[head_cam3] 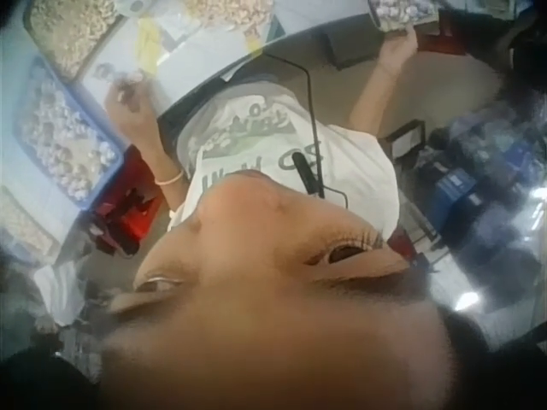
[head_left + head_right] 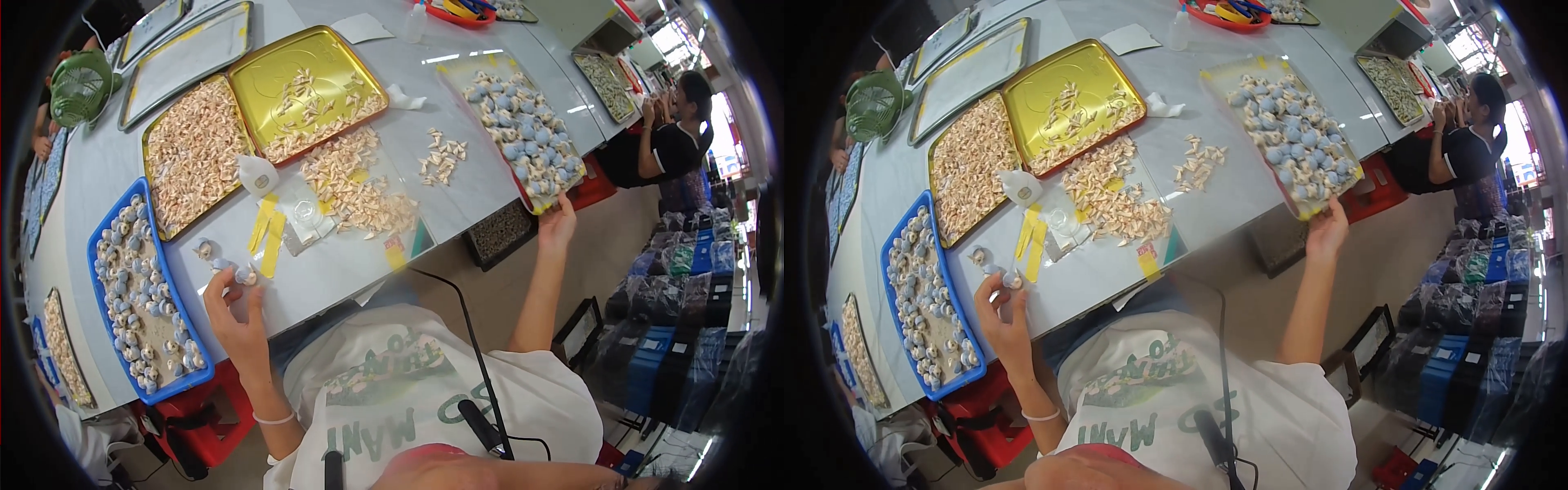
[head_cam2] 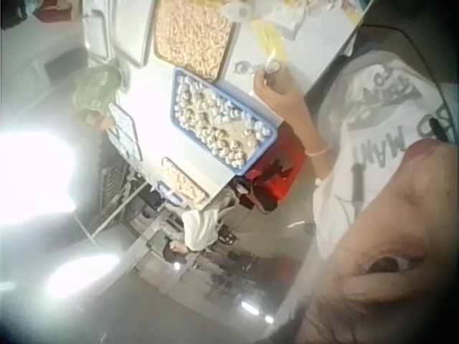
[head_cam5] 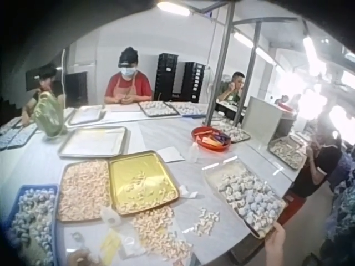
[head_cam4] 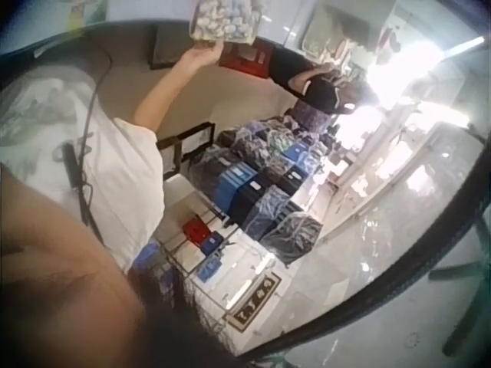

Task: The person assembles small figurine parts by hand, joining plastic components and figurine heads using adhesive from a bottle.

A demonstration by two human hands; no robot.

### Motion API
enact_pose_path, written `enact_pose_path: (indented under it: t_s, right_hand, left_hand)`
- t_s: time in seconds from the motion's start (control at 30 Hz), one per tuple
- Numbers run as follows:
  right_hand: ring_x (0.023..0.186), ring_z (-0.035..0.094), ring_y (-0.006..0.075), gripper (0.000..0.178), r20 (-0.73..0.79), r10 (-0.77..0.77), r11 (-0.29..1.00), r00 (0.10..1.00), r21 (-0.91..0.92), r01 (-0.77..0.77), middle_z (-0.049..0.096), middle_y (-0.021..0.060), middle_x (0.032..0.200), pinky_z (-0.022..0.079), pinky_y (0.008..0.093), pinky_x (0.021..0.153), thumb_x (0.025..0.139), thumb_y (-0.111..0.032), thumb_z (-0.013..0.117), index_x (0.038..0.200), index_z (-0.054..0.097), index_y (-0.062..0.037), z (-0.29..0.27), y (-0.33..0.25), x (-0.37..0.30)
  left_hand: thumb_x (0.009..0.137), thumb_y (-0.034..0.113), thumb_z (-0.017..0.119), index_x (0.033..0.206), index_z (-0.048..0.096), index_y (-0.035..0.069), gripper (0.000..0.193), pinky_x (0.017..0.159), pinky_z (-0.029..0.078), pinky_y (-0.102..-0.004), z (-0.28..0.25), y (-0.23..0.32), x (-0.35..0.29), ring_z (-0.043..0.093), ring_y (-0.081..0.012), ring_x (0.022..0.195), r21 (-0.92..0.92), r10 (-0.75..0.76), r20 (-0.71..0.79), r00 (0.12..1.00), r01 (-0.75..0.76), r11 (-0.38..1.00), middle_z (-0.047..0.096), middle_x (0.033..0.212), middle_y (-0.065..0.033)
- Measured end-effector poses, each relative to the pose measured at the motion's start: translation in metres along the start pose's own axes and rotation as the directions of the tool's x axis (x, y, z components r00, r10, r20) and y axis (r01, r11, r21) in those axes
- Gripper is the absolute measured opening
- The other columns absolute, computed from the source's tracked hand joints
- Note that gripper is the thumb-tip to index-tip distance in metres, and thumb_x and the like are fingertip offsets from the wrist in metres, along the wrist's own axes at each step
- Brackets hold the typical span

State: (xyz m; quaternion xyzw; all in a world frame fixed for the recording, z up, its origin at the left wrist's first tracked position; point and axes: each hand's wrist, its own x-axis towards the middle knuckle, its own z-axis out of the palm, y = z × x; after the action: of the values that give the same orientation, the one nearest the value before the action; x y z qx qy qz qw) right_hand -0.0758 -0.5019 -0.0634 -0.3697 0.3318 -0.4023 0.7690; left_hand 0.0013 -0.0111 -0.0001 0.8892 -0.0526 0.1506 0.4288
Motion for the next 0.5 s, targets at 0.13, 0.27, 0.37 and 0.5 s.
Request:
enact_pose_path:
  t_s: [0.13,0.27,0.37,0.5]
  right_hand:
    - [0.107,0.051,0.025,0.033,-0.078,-0.058,0.997,0.995,-0.056,0.053,0.05,0.0129,0.119,0.042,0.0387,0.089,0.088,-0.013,0.041,0.115,0.045,0.0049,0.011,-0.022,0.012]
    - [0.102,0.054,0.0274,0.033,-0.082,-0.134,0.988,0.987,-0.092,0.127,0.051,0.0161,0.115,0.045,0.0403,0.086,0.088,-0.01,0.039,0.116,0.044,0.0071,0.004,-0.027,0.028]
    - [0.1,0.054,0.0298,0.033,-0.113,-0.251,0.967,0.961,-0.069,0.244,0.051,0.0176,0.115,0.047,0.0426,0.082,0.087,-0.009,0.039,0.115,0.044,0.0086,0.0,-0.029,0.051]
    - [0.103,0.053,0.0326,0.033,-0.106,-0.215,0.976,0.971,0.001,0.216,0.05,0.0174,0.116,0.045,0.0445,0.086,0.088,-0.011,0.038,0.116,0.045,0.0058,0.014,-0.049,0.048]
  left_hand:
    - [0.076,0.001,0.061,0.106,0.051,0.001,0.033,0.072,0.043,-0.0294,-0.007,-0.005,-0.01,0.049,-0.0211,0.095,0.017,0.046,-0.112,0.993,-0.044,0.999,0.051,0.106,-0.0115]
    - [0.078,-0.001,0.057,0.106,0.05,0.001,0.029,0.072,0.043,-0.0294,-0.017,-0.011,-0.014,0.049,-0.0219,0.096,0.06,0.112,-0.189,0.976,-0.102,0.993,0.051,0.108,-0.0131]
    - [0.079,0.0,0.056,0.106,0.051,0.0,0.027,0.073,0.042,-0.029,-0.029,-0.009,-0.003,0.049,-0.0212,0.096,0.018,0.132,-0.218,0.967,-0.132,0.991,0.051,0.108,-0.0126]
    - [0.083,0.002,0.052,0.102,0.053,0.0,0.019,0.074,0.042,-0.0276,-0.054,-0.003,0.043,0.051,-0.018,0.091,0.047,0.21,-0.241,0.947,-0.205,0.978,0.055,0.103,-0.01]
